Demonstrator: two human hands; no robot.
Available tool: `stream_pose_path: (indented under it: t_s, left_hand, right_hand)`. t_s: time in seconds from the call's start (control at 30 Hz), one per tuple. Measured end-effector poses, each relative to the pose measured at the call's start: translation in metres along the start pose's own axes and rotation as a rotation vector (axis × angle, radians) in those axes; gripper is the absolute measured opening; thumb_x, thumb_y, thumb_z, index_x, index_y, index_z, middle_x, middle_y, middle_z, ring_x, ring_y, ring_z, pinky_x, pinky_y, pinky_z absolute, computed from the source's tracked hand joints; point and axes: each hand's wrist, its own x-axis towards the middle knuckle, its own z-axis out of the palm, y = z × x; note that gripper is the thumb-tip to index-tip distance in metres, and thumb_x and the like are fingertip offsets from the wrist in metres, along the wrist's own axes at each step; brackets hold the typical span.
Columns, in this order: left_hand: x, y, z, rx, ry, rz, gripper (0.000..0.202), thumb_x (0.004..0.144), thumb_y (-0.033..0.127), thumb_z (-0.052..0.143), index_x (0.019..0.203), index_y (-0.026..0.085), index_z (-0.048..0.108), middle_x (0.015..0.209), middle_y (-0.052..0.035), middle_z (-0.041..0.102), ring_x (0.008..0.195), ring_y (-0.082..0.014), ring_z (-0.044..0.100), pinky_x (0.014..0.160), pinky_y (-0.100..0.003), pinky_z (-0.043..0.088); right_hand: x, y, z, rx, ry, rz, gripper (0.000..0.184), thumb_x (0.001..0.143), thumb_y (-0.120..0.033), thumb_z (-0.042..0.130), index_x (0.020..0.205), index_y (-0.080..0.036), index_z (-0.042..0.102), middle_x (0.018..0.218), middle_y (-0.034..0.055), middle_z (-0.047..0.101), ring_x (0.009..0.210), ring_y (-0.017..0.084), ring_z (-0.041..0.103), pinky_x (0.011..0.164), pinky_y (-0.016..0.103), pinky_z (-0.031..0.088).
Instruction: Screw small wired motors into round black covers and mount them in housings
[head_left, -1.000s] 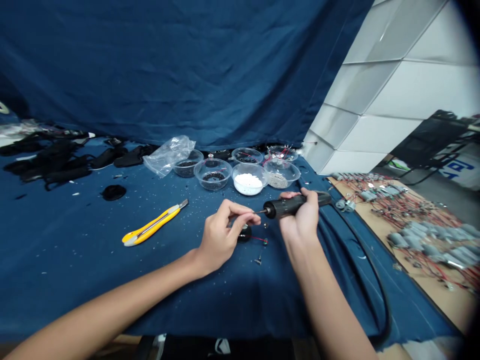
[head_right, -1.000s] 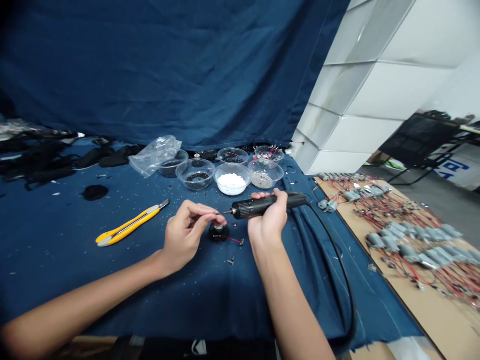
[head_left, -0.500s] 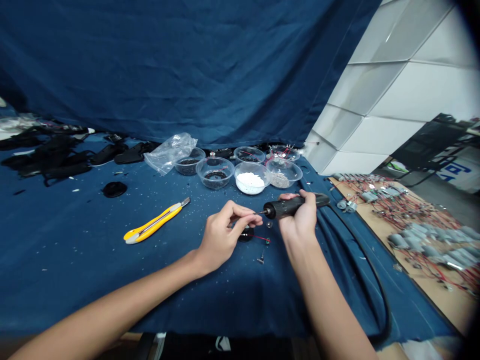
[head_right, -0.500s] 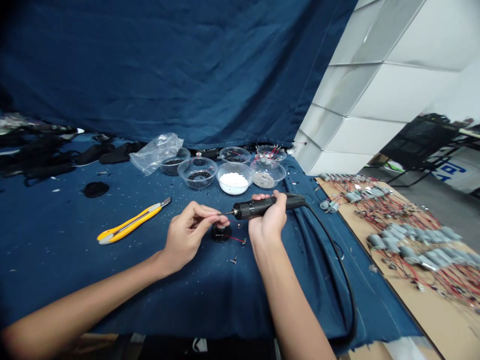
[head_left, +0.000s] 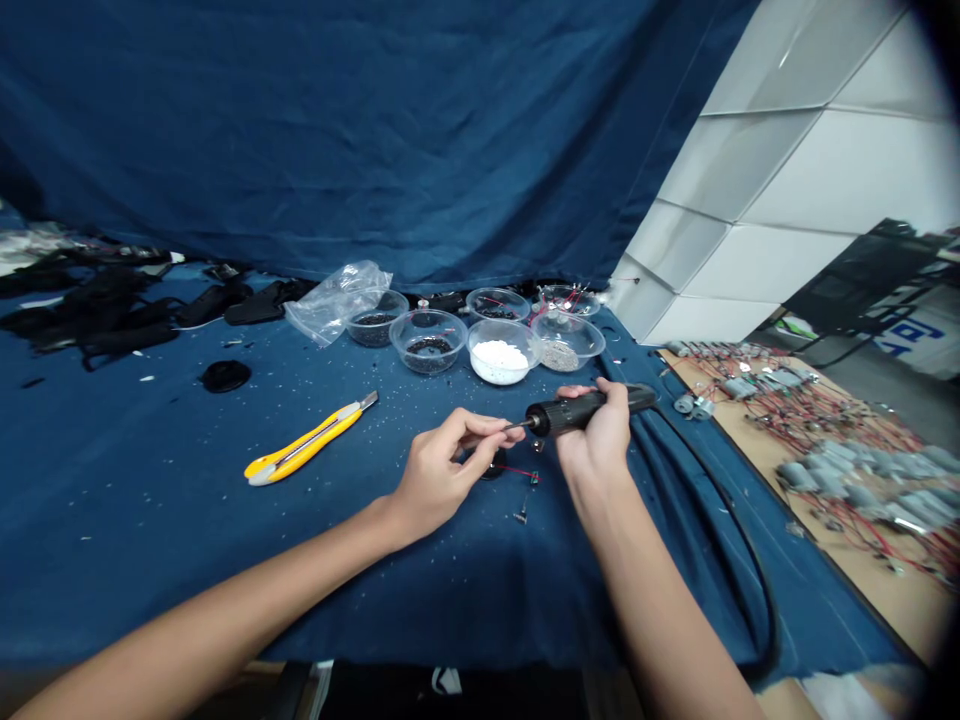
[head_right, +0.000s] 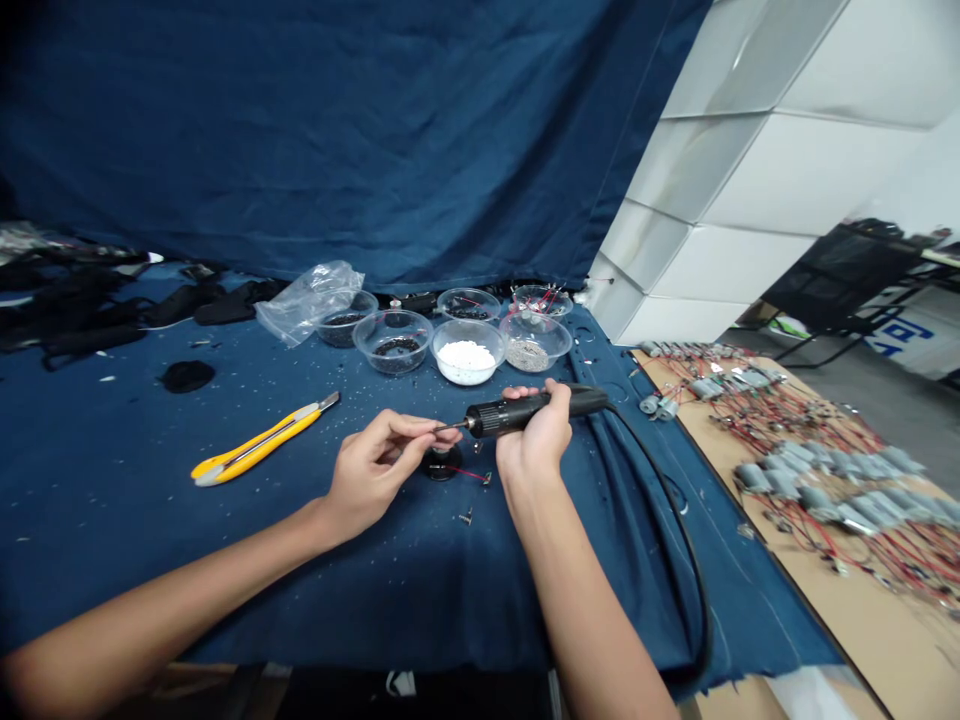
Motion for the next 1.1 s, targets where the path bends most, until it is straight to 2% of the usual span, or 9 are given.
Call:
stream_pose_path:
  t_s: [0.17,0.3,0.5,0.7,0.77,0.87,0.93,0.97,1.1]
  left_hand:
    - [0.003,-0.002,-0.003,0.163,0.061,0.045,0.007,0.090,0.017,0.057,0.096,0.016,0.060,0.094,-0.0041,0.069,0.087,-0.0126,0.068,0.079,-0.024,0.056]
    - [0.008,0.003,-0.006,0.406,0.154,0.176,0.002,0.086,0.017,0.062,0.088,0.017,0.063,0.092,-0.0034,0.062,0.089,-0.0128,0.061,0.082,-0.027,0.051]
    - [0.010,0.004,-0.003,0.560,0.110,0.314,0.005,0.088,0.014,0.057,0.092,0.017,0.060,0.090,-0.0038,0.061,0.088,-0.0134,0.058,0.080,-0.028,0.049]
    - [0.012,0.000,0.000,0.593,0.064,0.368,0.011,0.089,0.019,0.058,0.100,0.017,0.058,0.096,-0.0048,0.060,0.094,-0.0146,0.057,0.086,-0.030,0.048]
    - [0.013,-0.001,-0.003,0.594,0.005,0.327,0.027,0.086,0.027,0.064,0.110,0.018,0.056,0.104,-0.0064,0.059,0.101,-0.0174,0.055,0.089,-0.033,0.046]
    - [0.016,-0.007,-0.009,0.631,-0.165,0.176,0.048,0.080,0.039,0.069,0.120,0.021,0.051,0.112,-0.0073,0.059,0.108,-0.0216,0.053,0.093,-0.039,0.042]
    - [0.021,-0.014,-0.010,0.628,-0.258,0.066,0.040,0.083,0.040,0.066,0.116,0.022,0.053,0.107,-0.0048,0.061,0.104,-0.0208,0.055,0.092,-0.038,0.041]
    - [0.024,-0.018,-0.010,0.601,-0.268,0.009,0.033,0.086,0.040,0.062,0.113,0.021,0.054,0.102,-0.0036,0.062,0.099,-0.0192,0.057,0.090,-0.036,0.042]
    - [0.035,-0.031,-0.007,0.422,-0.198,-0.191,0.026,0.091,0.036,0.053,0.111,0.018,0.052,0.084,-0.0004,0.062,0.075,-0.0126,0.059,0.072,-0.026,0.046]
  right_hand:
    - [0.001,-0.001,0.000,-0.003,-0.005,-0.034,0.016,0.082,-0.011,0.049,0.071,-0.017,0.039,0.061,-0.0071,0.039,0.049,0.003,0.043,0.043,0.014,0.046]
    - [0.000,-0.001,0.000,-0.013,-0.017,-0.053,0.015,0.082,-0.012,0.049,0.072,-0.017,0.039,0.061,-0.0072,0.040,0.050,0.004,0.043,0.043,0.014,0.047]
    - [0.003,0.001,-0.002,-0.029,0.007,-0.100,0.016,0.082,-0.012,0.049,0.073,-0.018,0.038,0.060,-0.0079,0.039,0.048,0.004,0.043,0.043,0.014,0.045]
    - [0.008,-0.006,-0.004,-0.011,0.012,-0.026,0.017,0.083,-0.012,0.047,0.072,-0.019,0.035,0.060,-0.0085,0.036,0.048,0.003,0.041,0.044,0.014,0.046]
    - [0.008,-0.009,-0.004,0.009,0.011,0.000,0.017,0.083,-0.012,0.046,0.073,-0.019,0.035,0.060,-0.0085,0.036,0.048,0.003,0.040,0.044,0.013,0.046]
    - [0.008,-0.013,-0.003,0.030,0.014,0.019,0.017,0.082,-0.011,0.045,0.074,-0.019,0.034,0.061,-0.0086,0.036,0.047,0.003,0.040,0.043,0.012,0.045]
    - [0.008,-0.015,-0.002,0.040,0.014,0.025,0.016,0.082,-0.011,0.046,0.074,-0.019,0.034,0.061,-0.0085,0.035,0.047,0.003,0.039,0.043,0.012,0.045]
    - [0.008,-0.015,-0.002,0.045,0.013,0.028,0.016,0.082,-0.012,0.046,0.074,-0.019,0.034,0.061,-0.0084,0.035,0.047,0.003,0.040,0.043,0.012,0.045]
    - [0.009,-0.018,-0.002,0.057,0.007,0.041,0.015,0.083,-0.013,0.045,0.075,-0.019,0.034,0.063,-0.0080,0.035,0.047,0.003,0.041,0.043,0.012,0.045]
